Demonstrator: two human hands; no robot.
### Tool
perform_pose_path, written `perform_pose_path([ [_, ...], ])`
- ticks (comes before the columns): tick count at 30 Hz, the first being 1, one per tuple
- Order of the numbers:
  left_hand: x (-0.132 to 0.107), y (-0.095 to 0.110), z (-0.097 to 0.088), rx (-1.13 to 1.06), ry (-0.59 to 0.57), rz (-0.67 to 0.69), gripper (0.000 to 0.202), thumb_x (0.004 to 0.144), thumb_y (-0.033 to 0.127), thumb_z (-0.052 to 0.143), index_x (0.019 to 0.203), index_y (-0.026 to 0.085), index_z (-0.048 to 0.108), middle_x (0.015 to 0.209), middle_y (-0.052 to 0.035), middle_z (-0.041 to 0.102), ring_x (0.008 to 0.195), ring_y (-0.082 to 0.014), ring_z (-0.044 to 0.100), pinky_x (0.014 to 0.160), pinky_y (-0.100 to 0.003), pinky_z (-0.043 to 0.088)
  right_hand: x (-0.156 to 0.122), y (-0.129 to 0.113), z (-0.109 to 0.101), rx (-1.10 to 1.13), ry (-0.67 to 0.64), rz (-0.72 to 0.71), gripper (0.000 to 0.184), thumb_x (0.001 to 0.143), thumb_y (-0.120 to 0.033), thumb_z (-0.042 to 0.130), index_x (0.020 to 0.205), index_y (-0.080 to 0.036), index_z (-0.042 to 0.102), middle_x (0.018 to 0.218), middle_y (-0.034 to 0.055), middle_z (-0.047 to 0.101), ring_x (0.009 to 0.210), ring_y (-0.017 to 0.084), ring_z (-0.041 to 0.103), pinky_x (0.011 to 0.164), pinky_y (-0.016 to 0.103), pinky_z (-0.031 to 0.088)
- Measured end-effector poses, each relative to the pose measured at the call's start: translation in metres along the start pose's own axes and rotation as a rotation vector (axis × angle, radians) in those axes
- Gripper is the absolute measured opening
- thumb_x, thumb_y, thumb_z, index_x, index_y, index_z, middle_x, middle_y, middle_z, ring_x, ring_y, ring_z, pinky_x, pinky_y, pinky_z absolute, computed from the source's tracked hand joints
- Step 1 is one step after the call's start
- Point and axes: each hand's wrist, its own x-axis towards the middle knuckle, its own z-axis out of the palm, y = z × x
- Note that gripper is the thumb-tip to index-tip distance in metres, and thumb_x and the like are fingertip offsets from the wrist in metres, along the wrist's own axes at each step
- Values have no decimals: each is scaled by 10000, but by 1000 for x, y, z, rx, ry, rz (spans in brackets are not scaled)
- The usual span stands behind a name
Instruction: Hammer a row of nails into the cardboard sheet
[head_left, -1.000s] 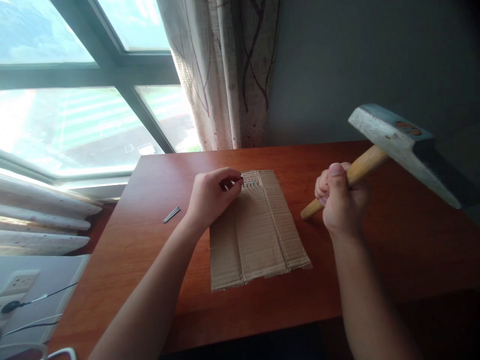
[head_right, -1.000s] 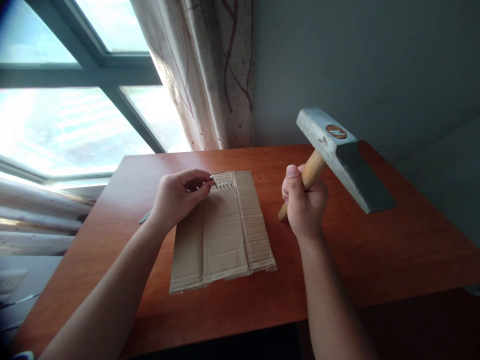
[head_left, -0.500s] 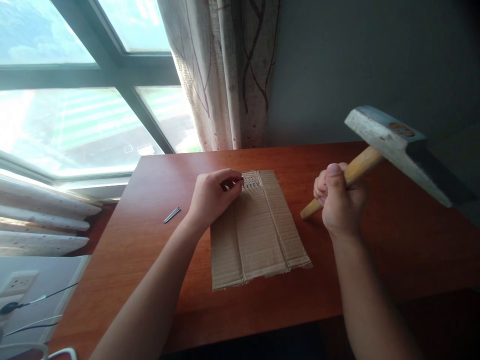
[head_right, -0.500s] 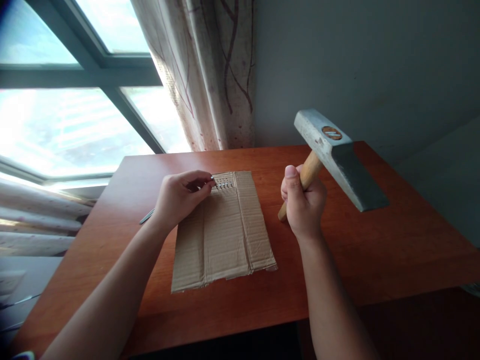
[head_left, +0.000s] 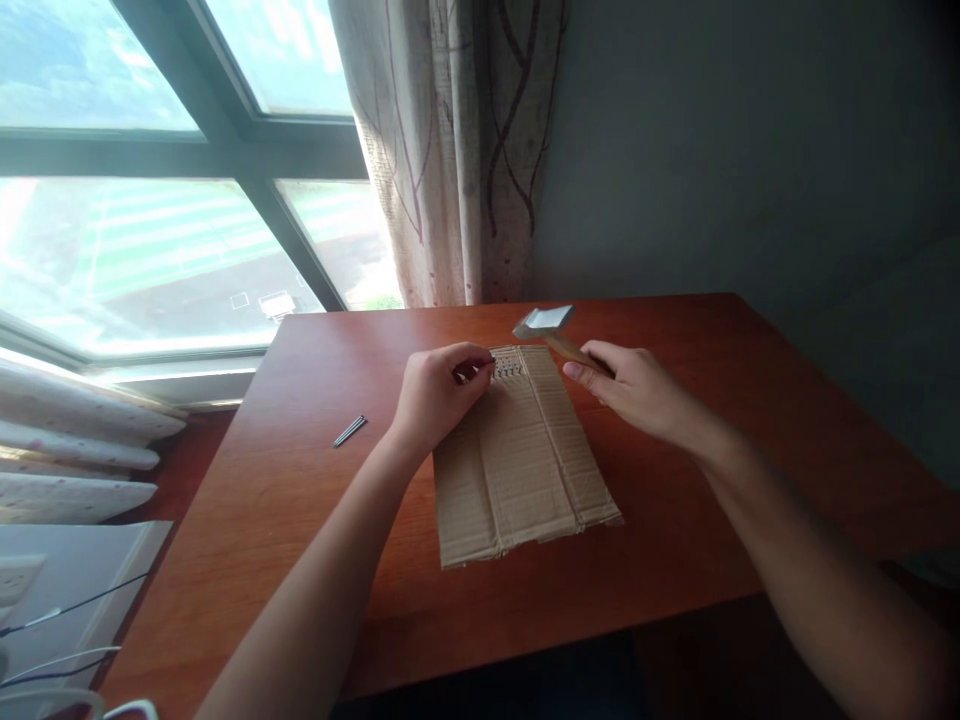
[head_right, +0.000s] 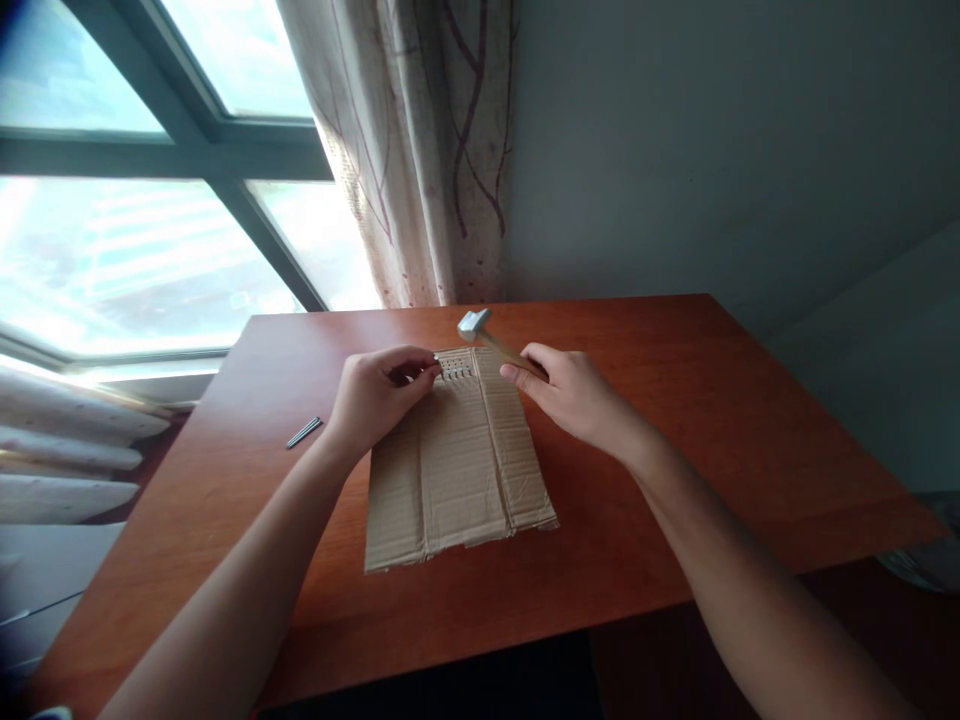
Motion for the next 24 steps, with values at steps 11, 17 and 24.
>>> perform_pose_path([
  [11, 1, 1, 1, -9, -4, -10, 93, 805, 220, 651, 817, 198, 740, 693, 6, 719, 604, -120, 631, 616, -237, 511, 11, -50, -21, -106, -65, -51, 481, 969, -577, 444, 660, -208, 445, 581, -28, 466, 538, 112, 417, 532, 288, 255],
  [17, 1, 2, 1, 15, -23, -26, 88, 796, 216, 666, 821, 195, 748, 706, 1, 730, 605, -123, 632, 607, -238, 494, 11, -50, -21, -129, -141, -8, 473, 957, -552, 480, 635, -209, 436, 567, -32, 460, 521, 109, 404, 523, 291, 258],
  [24, 1, 0, 1, 3, -42, -26, 104, 804, 200, 646, 830, 188, 746, 708, -2, 730, 613, -122, 631, 607, -237, 480, 11, -48, -18, -117, -126, -8, 478, 960, -568, 452, 644, -210, 453, 581, -23, 492, 535, 116, 435, 526, 290, 278],
])
